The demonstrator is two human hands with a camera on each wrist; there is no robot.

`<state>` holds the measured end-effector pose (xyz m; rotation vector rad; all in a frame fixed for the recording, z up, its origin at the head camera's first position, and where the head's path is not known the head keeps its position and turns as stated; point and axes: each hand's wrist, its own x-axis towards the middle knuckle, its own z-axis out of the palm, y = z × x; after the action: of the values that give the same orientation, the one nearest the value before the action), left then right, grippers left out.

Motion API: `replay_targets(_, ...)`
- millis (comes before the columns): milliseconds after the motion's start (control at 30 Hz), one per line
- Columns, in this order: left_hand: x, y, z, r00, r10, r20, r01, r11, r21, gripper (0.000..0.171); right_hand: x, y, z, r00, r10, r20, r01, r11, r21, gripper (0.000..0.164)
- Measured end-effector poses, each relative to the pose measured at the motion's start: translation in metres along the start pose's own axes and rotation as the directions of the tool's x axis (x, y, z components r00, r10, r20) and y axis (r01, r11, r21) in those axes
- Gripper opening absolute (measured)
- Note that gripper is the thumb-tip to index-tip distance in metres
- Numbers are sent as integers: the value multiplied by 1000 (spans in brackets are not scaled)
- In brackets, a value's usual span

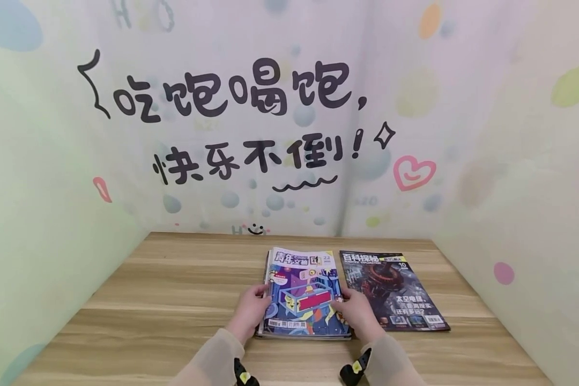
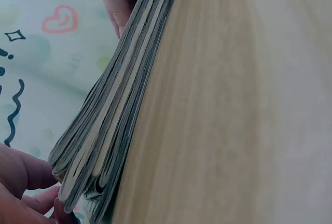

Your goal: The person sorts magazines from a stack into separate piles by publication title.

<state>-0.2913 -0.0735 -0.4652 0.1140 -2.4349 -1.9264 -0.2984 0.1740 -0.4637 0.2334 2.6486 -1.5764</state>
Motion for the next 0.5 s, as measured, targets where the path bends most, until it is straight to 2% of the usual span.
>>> replay_targets(133, -2, -3, -2, 1000, -11, 10, 11, 1000, 0, 41, -3, 3, 1, 1000, -19, -10, 19, 1000, 21, 57)
replay_targets(367, -7, -4, -3, 1000, 22, 21, -22, 1000, -1, 41, -9, 6, 6, 996, -61, -72, 62, 998, 14, 53)
replay_targets(500, -7, -4, -2, 1000, 16, 18, -16, 1000, 7, 42, -11, 5, 7, 993, -79, -92, 81, 997, 13, 52)
